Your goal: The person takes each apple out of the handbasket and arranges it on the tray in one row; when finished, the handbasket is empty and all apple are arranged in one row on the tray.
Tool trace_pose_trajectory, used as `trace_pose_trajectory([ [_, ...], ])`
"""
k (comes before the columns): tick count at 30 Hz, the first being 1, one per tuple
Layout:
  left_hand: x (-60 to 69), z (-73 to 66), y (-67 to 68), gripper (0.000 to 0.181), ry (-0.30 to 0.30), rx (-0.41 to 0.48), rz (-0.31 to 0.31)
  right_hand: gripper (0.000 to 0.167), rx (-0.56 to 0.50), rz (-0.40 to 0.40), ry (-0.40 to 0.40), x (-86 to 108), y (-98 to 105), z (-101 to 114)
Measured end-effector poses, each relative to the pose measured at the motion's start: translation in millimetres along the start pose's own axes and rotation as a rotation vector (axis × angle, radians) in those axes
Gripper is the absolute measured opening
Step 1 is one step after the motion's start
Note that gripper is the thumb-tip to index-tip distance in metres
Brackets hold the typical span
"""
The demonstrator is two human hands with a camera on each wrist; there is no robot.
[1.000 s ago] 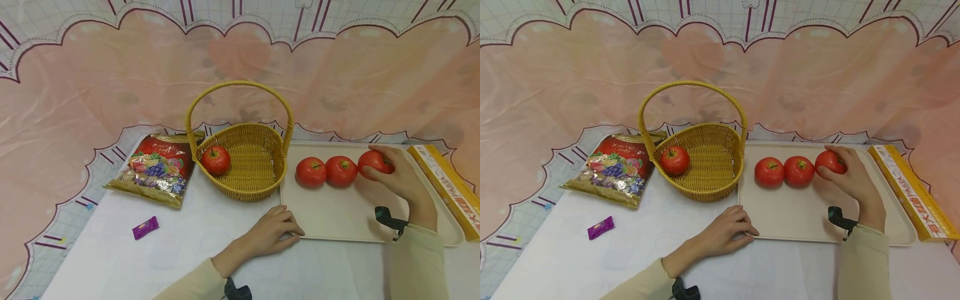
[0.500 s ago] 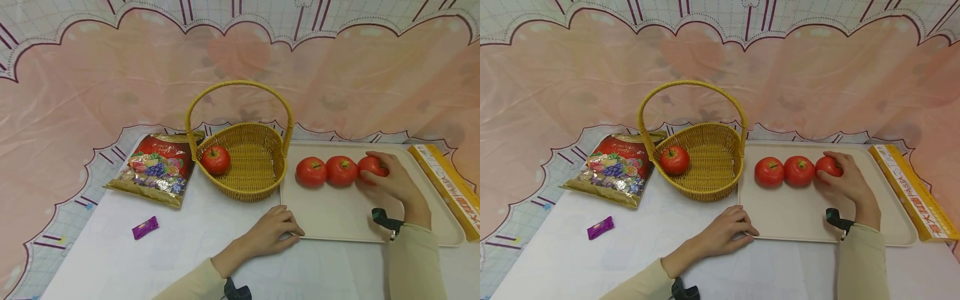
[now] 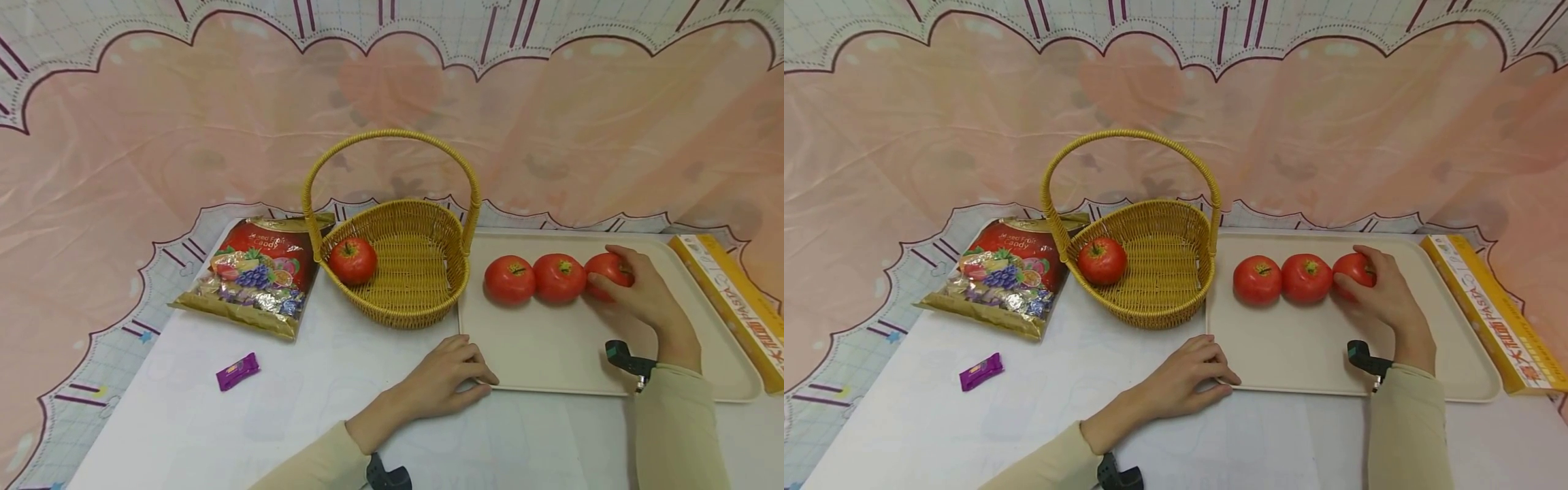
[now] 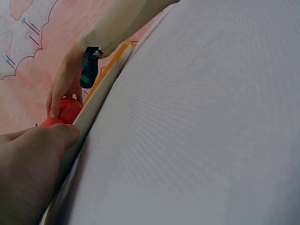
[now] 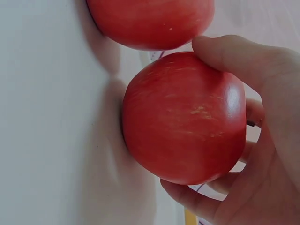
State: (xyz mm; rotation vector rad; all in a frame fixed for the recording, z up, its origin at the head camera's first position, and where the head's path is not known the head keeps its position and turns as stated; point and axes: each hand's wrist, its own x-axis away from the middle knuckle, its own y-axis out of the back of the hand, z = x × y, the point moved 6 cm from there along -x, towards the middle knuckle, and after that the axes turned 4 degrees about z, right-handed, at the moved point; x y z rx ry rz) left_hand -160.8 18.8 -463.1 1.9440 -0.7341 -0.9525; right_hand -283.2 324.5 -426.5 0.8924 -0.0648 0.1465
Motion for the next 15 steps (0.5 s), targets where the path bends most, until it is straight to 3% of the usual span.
trace_pose_trajectory([
  [15,0.1,0.2,0.0,0.014,0.0,-0.006,-0.004,0.08,-0.028,0.042,-0.035,0.2,-0.5,-2.7],
])
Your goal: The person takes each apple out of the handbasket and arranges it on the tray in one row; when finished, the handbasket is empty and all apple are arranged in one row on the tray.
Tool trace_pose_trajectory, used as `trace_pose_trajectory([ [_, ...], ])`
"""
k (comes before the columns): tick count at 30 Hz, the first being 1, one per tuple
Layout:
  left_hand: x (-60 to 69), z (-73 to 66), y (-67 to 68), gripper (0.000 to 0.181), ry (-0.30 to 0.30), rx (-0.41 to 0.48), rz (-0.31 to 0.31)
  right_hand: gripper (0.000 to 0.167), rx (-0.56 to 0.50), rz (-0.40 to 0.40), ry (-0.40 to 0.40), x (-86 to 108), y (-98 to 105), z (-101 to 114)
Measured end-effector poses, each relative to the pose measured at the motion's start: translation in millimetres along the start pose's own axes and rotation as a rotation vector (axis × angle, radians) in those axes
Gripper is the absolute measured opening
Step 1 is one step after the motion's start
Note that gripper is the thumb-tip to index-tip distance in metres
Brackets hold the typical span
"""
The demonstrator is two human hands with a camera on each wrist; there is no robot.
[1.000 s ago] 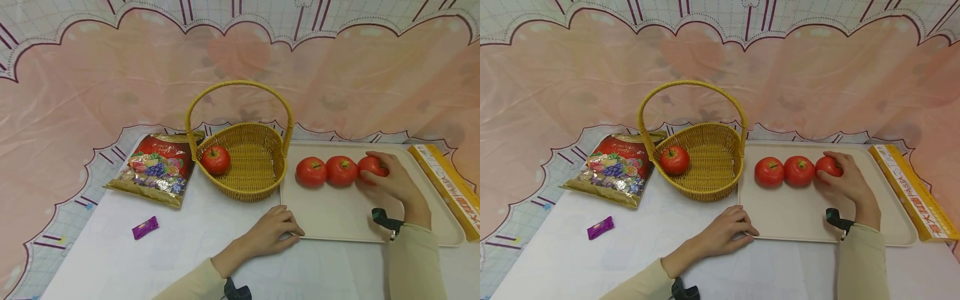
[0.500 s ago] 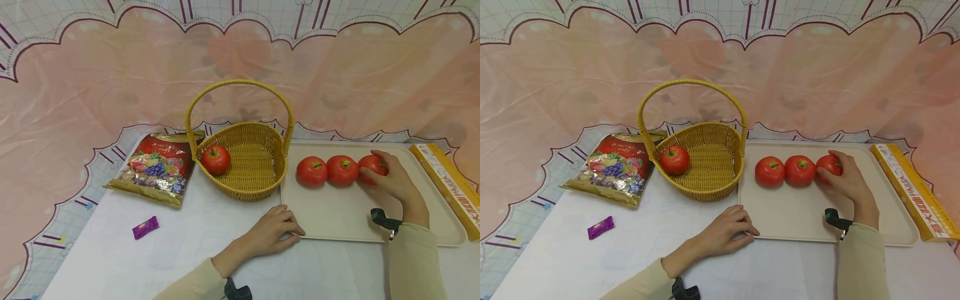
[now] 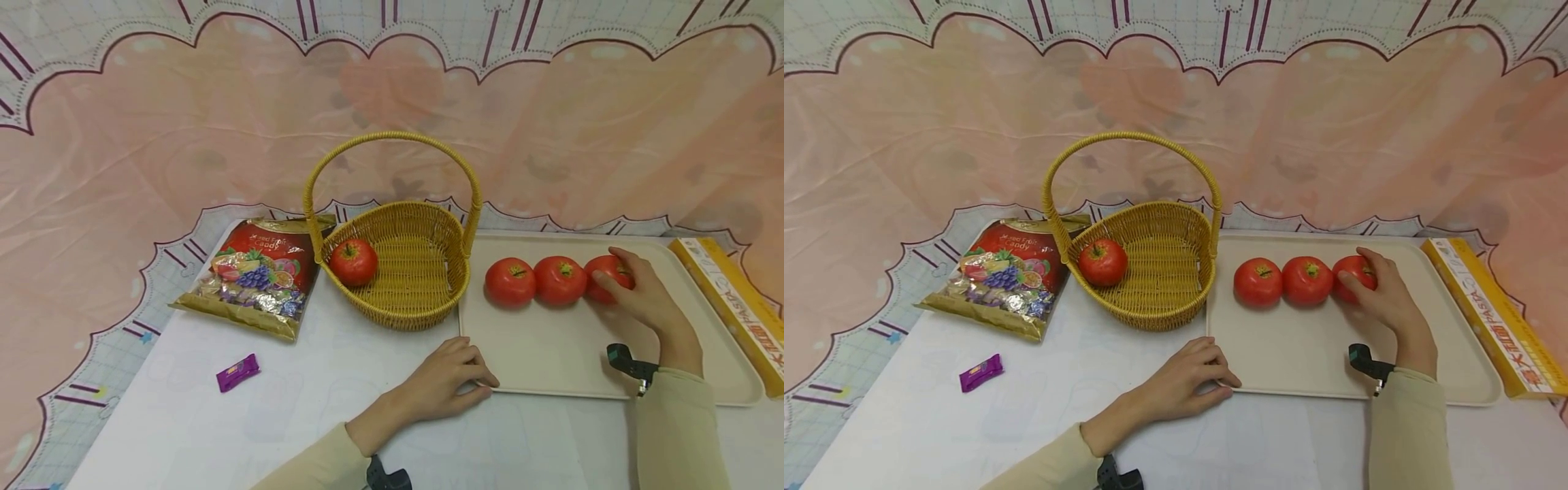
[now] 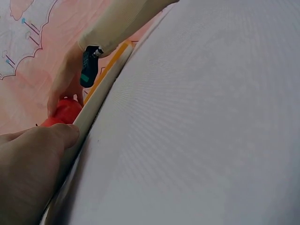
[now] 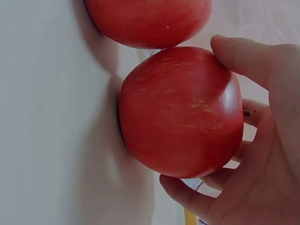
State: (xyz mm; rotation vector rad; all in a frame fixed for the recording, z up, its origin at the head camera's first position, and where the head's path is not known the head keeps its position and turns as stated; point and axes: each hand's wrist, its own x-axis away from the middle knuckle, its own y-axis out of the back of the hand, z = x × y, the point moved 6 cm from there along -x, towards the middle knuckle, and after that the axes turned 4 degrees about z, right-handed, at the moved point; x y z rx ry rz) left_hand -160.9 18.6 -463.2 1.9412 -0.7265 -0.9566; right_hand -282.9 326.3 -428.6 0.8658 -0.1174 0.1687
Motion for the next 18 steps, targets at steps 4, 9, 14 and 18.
trace_pose_trajectory([
  [4,0.1,-0.2,0.5,0.014,0.001,-0.004,0.003,0.077,-0.009,-0.016,0.001,0.8,2,0],
  [9,-0.2,-0.8,0.9,0.014,0.005,-0.008,0.005,0.075,-0.019,-0.04,-0.003,1.9,4,0],
  [14,-0.5,-1.1,1.4,0.014,0.002,-0.019,0.004,0.07,-0.022,-0.08,0.018,3.2,7,2],
  [18,-0.5,-1.1,2.0,0.014,-0.002,-0.027,0.002,0.062,-0.028,-0.132,0.071,4.4,11,8],
])
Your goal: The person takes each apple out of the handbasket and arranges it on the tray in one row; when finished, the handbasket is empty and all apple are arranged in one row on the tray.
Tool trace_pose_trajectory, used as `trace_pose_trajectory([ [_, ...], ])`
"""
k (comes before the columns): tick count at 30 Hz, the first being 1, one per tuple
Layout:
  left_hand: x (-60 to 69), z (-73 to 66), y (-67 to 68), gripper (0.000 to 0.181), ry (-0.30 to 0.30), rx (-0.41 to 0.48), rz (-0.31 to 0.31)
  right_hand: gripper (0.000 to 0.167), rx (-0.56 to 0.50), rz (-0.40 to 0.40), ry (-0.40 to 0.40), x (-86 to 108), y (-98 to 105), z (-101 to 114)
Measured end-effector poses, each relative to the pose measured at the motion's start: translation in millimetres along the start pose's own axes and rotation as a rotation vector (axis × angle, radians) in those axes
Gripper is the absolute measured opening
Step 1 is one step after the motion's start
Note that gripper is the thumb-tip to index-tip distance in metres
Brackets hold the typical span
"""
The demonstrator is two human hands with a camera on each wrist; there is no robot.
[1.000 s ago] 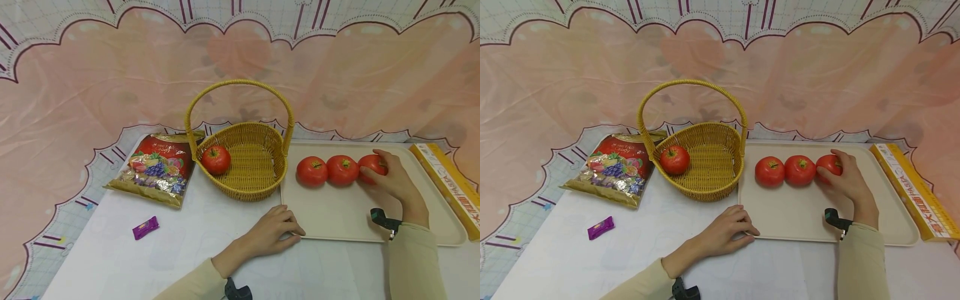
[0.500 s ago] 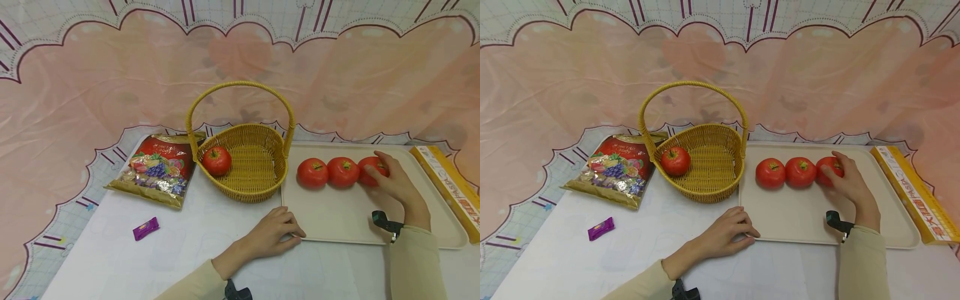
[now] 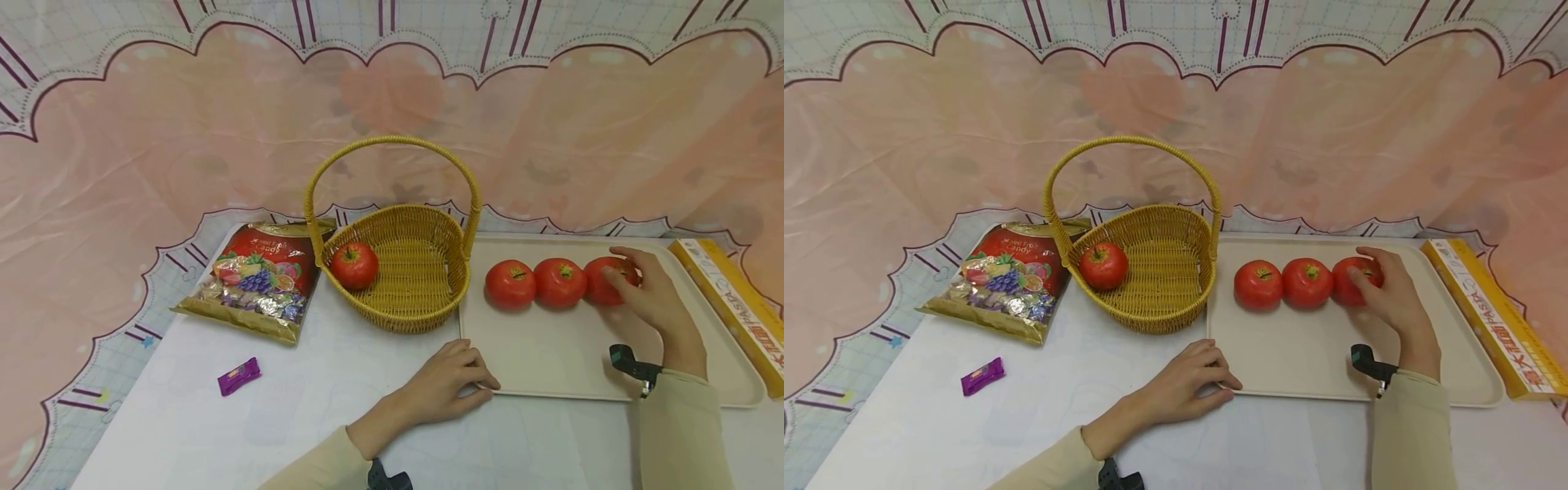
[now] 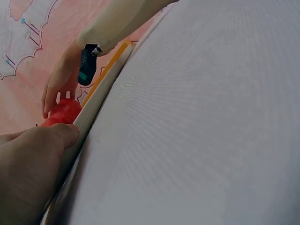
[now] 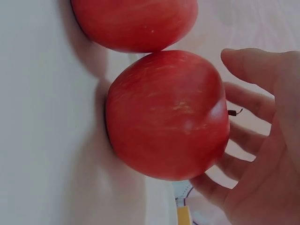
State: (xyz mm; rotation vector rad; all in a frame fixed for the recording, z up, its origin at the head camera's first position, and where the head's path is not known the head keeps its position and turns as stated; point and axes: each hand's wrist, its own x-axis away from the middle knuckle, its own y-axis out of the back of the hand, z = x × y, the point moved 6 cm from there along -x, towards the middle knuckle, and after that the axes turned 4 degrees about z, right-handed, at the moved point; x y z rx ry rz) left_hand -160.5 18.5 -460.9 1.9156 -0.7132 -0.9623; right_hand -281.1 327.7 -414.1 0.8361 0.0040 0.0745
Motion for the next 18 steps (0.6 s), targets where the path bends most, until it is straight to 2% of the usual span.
trace_pose_trajectory([
  [7,-1.7,-1.3,-1.5,0.014,-0.012,0.001,0.002,0.05,-0.037,-0.075,0.064,3.9,8,8],
  [12,-3.0,-0.6,-3.6,0.014,-0.008,0.013,0.009,0.042,-0.026,-0.138,0.112,5.2,11,15],
  [18,-1.0,0.3,-2.3,0.013,0.013,0.021,0.009,0.04,-0.002,-0.124,0.122,2.7,-1,31],
])
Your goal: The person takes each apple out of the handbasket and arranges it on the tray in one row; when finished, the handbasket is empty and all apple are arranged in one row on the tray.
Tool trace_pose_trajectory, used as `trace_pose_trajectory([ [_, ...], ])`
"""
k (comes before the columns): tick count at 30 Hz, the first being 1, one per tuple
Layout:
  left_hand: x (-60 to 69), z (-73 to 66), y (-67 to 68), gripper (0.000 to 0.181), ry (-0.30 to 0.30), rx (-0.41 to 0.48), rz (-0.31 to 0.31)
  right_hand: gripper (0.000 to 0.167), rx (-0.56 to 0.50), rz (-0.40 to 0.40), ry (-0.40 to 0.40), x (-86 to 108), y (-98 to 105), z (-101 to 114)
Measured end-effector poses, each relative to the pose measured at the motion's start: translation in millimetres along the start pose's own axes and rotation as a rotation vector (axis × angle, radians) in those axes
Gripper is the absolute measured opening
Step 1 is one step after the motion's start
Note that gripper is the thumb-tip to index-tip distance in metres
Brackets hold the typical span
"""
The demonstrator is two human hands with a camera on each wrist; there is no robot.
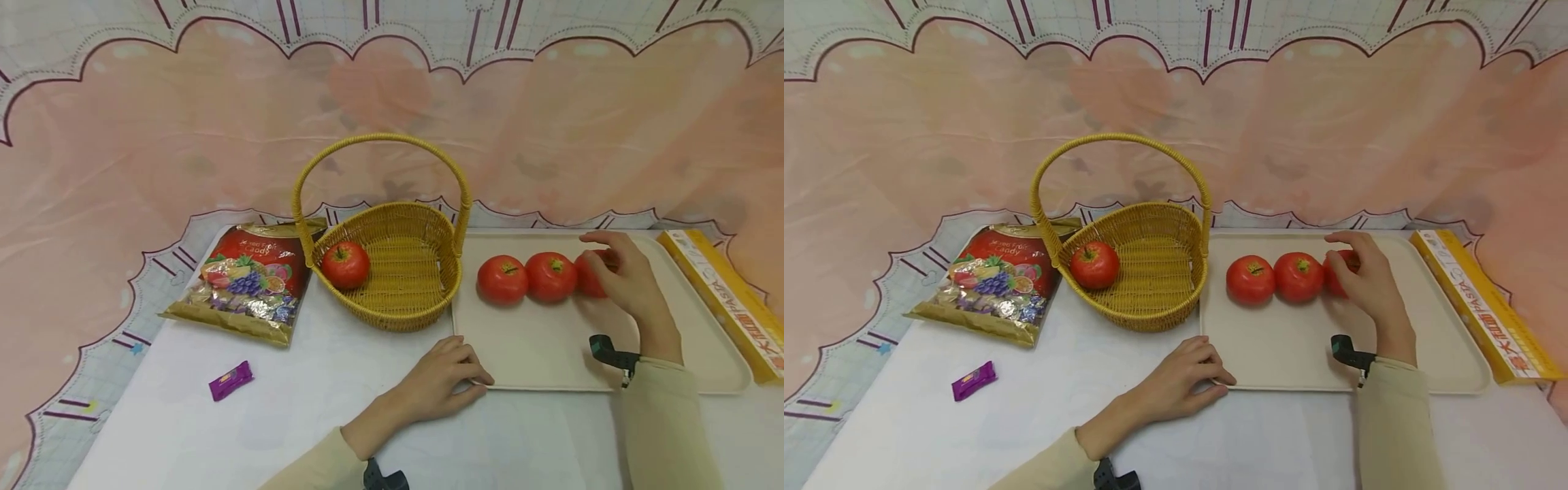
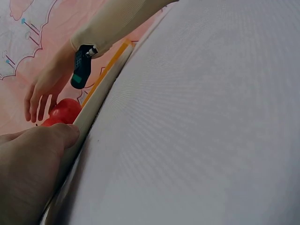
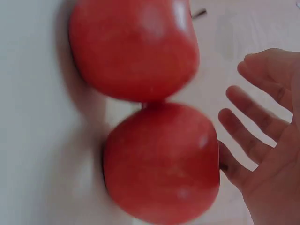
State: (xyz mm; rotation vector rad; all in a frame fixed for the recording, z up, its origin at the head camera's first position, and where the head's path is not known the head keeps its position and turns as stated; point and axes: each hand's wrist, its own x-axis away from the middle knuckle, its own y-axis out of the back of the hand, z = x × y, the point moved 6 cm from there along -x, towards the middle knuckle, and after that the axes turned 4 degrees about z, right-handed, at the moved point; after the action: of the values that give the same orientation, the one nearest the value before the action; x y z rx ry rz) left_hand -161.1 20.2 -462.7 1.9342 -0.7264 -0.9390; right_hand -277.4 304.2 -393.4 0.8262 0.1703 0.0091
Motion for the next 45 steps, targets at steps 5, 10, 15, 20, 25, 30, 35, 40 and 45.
trace_pose_trajectory([
  [5,1.6,1.0,1.9,0.013,-0.003,0.005,-0.011,0.035,0.016,-0.008,0.077,-4.6,-13,16],
  [10,2.1,1.2,1.5,0.013,-0.012,0.0,-0.015,0.031,-0.021,0.029,0.135,-8.2,-25,27],
  [15,1.7,1.3,0.5,0.013,-0.004,0.018,-0.017,0.029,-0.055,0.089,0.16,-10.6,-37,35],
  [20,1.8,0.8,1.6,0.013,-0.005,0.022,-0.019,0.028,-0.05,0.087,0.213,-9.6,-44,48],
  [25,1.9,1.2,1.8,0.014,-0.005,0.025,-0.006,0.028,-0.023,0.093,0.263,-10.5,-55,62],
  [30,2.1,0.7,1.3,0.014,-0.011,0.018,-0.007,0.028,-0.045,0.134,0.328,-11.8,-66,77],
  [35,1.2,1.7,0.3,0.014,-0.005,0.03,0.0,0.028,-0.047,0.144,0.383,-13.2,-72,91],
  [40,1.4,1.9,0.4,0.015,-0.009,0.008,0.001,0.029,-0.032,0.163,0.449,-14.2,-78,104],
  [45,1.1,0.8,1.0,0.015,-0.016,0.004,0.0,0.029,-0.051,0.198,0.536,-16.0,-84,117],
])
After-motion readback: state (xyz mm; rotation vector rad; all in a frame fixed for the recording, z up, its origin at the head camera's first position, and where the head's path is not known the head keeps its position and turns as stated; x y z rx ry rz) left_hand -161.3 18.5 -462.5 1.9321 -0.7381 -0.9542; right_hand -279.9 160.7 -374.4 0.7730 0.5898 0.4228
